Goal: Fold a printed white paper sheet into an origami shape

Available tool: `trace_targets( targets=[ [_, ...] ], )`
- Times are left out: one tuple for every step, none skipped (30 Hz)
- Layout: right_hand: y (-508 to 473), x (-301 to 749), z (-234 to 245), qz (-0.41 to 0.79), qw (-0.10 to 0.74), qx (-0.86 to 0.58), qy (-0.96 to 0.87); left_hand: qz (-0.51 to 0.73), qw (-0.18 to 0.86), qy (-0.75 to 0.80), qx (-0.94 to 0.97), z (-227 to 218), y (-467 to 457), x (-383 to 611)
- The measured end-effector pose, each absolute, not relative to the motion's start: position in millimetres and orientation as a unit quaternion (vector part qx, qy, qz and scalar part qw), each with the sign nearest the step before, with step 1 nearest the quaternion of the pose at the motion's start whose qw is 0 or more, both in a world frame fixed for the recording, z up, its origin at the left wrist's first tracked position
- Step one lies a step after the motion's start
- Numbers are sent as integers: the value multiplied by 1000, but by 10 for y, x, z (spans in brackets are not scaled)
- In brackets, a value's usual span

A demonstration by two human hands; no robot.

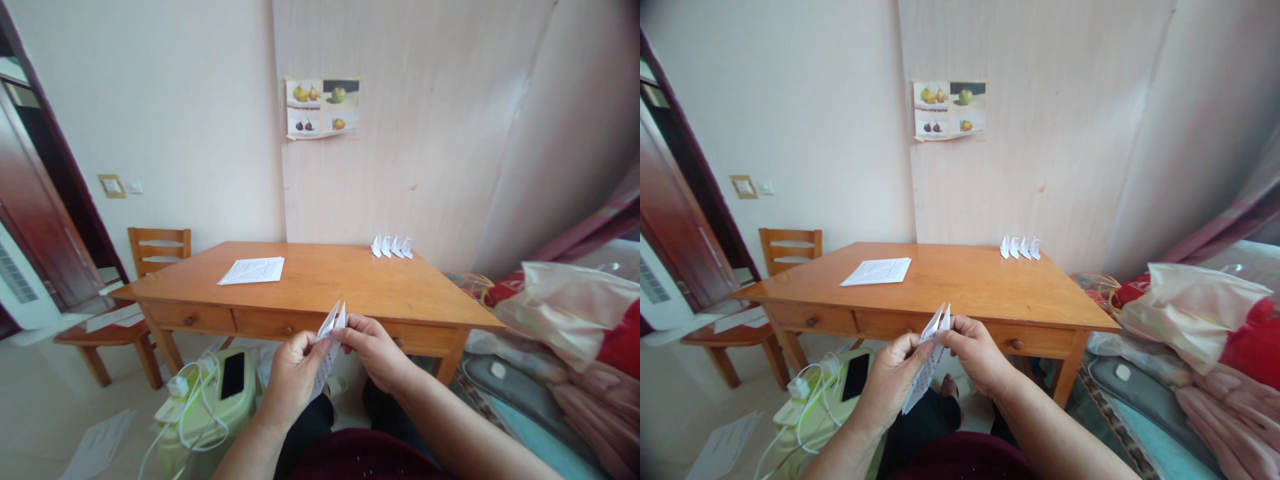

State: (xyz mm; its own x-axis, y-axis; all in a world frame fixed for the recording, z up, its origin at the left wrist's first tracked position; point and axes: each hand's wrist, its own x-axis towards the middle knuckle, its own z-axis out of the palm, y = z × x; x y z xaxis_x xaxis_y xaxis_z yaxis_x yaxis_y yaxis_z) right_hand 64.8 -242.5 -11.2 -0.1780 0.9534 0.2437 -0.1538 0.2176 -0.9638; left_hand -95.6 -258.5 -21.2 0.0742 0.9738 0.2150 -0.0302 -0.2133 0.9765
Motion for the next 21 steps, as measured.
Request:
trace_targets(
  targets=[
    [-2428, 653, -109, 516, 535, -353, -569, 537, 465, 419, 566, -217, -2584, -956],
    [-2433, 656, -105, 517, 534, -353, -569, 537, 462, 420, 567, -222, -2583, -955],
    [-2439, 658, -100, 518, 534, -351, -569, 538, 461, 421, 567, -225, -2582, -955],
    [-2446, 658, -96, 519, 535, -349, -568, 539, 462, 420, 566, -227, -2582, -955],
    [-2452, 657, -93, 521, 536, -347, -567, 539, 463, 420, 564, -227, -2582, -955],
    [-2456, 655, -91, 521, 538, -345, -566, 540, 465, 419, 563, -225, -2582, -955],
    [-2458, 652, -92, 522, 540, -344, -564, 540, 463, 420, 564, -223, -2582, -955],
    [-2459, 649, -94, 523, 542, -341, -562, 540, 459, 420, 567, -220, -2580, -955],
    [-2457, 645, -99, 525, 544, -338, -561, 539, 455, 421, 570, -218, -2578, -956],
    [-2454, 641, -104, 526, 546, -336, -560, 538, 451, 422, 574, -217, -2576, -956],
    [-2450, 637, -108, 526, 548, -335, -558, 536, 448, 422, 578, -217, -2573, -956],
    [-2446, 632, -112, 524, 550, -335, -557, 533, 445, 423, 582, -219, -2570, -957],
    [-2443, 628, -113, 522, 553, -336, -556, 530, 445, 423, 585, -222, -2569, -958],
    [-2441, 622, -111, 521, 555, -337, -554, 526, 445, 424, 588, -226, -2568, -960],
    [-2440, 617, -108, 522, 557, -338, -551, 521, 446, 425, 591, -231, -2569, -962],
    [-2439, 610, -103, 525, 559, -337, -546, 518, 446, 425, 593, -236, -2570, -964],
    [-2440, 603, -98, 529, 562, -335, -541, 515, 446, 425, 595, -240, -2572, -966],
    [-2440, 596, -94, 533, 564, -332, -536, 515, 445, 425, 597, -243, -2574, -967],
    [-2440, 589, -92, 534, 567, -330, -533, 516, 442, 424, 599, -246, -2575, -966],
    [-2440, 582, -92, 532, 570, -330, -533, 518, 438, 423, 600, -247, -2576, -965],
    [-2440, 576, -94, 527, 572, -331, -534, 520, 434, 422, 602, -248, -2575, -963]
  ],
)
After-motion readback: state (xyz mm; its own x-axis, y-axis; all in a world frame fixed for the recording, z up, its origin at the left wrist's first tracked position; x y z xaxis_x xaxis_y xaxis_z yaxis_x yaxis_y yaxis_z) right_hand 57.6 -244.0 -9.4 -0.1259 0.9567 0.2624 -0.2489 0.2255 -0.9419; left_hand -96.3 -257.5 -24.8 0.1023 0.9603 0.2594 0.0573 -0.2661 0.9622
